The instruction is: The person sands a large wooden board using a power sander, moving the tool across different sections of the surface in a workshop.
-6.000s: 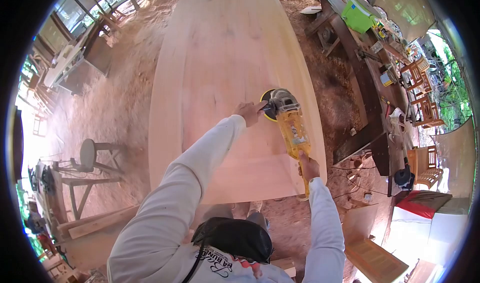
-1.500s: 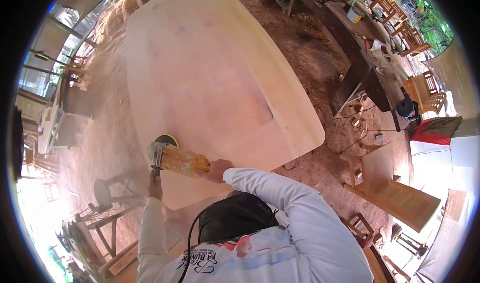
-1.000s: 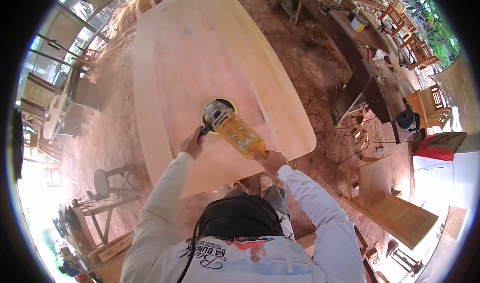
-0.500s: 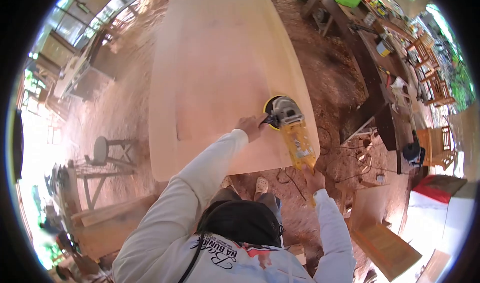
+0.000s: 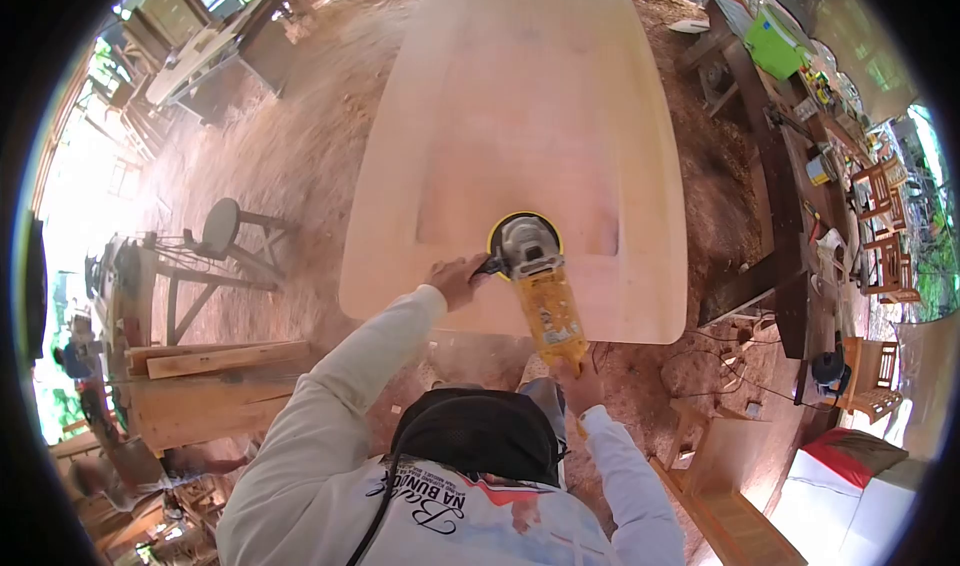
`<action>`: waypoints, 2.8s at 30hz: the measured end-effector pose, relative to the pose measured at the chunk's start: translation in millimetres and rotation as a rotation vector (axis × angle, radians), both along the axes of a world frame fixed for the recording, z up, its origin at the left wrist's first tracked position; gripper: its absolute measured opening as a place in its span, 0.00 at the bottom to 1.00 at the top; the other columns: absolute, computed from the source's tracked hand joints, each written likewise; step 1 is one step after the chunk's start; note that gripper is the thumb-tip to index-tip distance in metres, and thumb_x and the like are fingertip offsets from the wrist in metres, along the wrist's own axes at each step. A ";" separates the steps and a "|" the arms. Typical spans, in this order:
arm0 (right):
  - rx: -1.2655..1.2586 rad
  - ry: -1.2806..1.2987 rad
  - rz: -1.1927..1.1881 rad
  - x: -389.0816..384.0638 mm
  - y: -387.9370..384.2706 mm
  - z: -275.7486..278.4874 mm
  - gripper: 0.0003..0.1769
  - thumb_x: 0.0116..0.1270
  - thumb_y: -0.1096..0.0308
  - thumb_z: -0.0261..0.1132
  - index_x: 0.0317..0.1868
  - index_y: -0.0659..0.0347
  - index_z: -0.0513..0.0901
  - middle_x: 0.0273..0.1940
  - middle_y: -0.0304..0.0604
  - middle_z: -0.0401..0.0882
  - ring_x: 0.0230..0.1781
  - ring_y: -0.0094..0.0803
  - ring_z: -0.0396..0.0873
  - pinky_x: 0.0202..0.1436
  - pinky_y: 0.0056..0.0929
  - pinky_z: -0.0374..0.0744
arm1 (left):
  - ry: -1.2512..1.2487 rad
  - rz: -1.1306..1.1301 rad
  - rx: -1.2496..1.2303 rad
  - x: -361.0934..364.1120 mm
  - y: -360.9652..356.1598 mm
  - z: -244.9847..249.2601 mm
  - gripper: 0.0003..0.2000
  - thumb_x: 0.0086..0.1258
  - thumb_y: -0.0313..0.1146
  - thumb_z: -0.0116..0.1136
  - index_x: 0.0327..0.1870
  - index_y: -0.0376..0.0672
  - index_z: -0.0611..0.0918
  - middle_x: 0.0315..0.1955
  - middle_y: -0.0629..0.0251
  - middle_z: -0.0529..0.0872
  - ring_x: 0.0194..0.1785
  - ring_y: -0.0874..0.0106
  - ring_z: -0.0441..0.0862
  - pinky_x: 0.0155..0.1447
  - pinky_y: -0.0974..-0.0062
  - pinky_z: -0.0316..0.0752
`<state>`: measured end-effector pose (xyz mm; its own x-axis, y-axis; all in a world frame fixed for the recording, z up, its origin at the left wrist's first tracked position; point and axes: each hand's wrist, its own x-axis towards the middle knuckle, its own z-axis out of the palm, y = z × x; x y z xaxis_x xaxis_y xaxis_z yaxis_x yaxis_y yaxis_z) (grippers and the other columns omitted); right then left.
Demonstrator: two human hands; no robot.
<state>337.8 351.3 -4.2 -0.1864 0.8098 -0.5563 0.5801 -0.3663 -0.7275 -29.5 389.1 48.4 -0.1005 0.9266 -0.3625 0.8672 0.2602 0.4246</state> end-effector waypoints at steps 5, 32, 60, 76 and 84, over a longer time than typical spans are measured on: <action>0.073 -0.089 0.252 -98.3 -31.5 3.6 0.35 0.72 0.39 0.66 0.57 0.68 0.84 0.33 0.41 0.86 0.28 0.25 0.83 0.32 0.29 0.81 | 0.032 0.120 0.003 -101.6 -80.2 -6.7 0.22 0.83 0.48 0.47 0.74 0.59 0.70 0.52 0.50 0.86 0.58 0.50 0.83 0.68 0.48 0.68; 0.136 -0.295 0.185 -320.1 -92.9 11.9 0.40 0.61 0.39 0.70 0.57 0.70 0.83 0.47 0.64 0.88 0.50 0.56 0.88 0.55 0.48 0.84 | 0.135 -0.032 0.025 -299.9 -69.2 -7.7 0.17 0.81 0.51 0.49 0.55 0.47 0.77 0.49 0.50 0.89 0.56 0.49 0.85 0.60 0.48 0.75; 0.003 -0.404 -0.069 -353.4 -111.3 10.7 0.42 0.47 0.44 0.75 0.59 0.63 0.85 0.49 0.58 0.88 0.52 0.52 0.87 0.56 0.43 0.84 | 0.156 -0.419 0.178 -307.4 11.5 -16.2 0.28 0.78 0.63 0.45 0.46 0.42 0.80 0.35 0.43 0.89 0.44 0.42 0.87 0.54 0.44 0.78; -0.026 -0.156 -0.442 -269.5 -220.9 -39.3 0.27 0.76 0.49 0.61 0.63 0.60 0.82 0.53 0.46 0.87 0.62 0.40 0.81 0.66 0.38 0.79 | 0.208 -0.477 0.195 -314.8 19.7 -28.2 0.31 0.78 0.66 0.43 0.44 0.42 0.80 0.34 0.42 0.89 0.43 0.40 0.87 0.53 0.42 0.77; -0.507 -0.435 -0.836 -321.3 -267.0 -59.0 0.26 0.77 0.49 0.59 0.64 0.59 0.82 0.56 0.47 0.87 0.63 0.42 0.80 0.66 0.40 0.79 | 0.243 -0.580 0.229 -317.1 35.8 -17.2 0.32 0.78 0.67 0.41 0.45 0.42 0.80 0.33 0.42 0.89 0.43 0.40 0.87 0.53 0.42 0.77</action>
<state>16.5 84.3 -63.2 0.6163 0.2440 -0.7487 0.1780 -0.9693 -0.1694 -346.7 424.8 31.3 0.3830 0.9061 -0.1797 0.9174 -0.3503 0.1889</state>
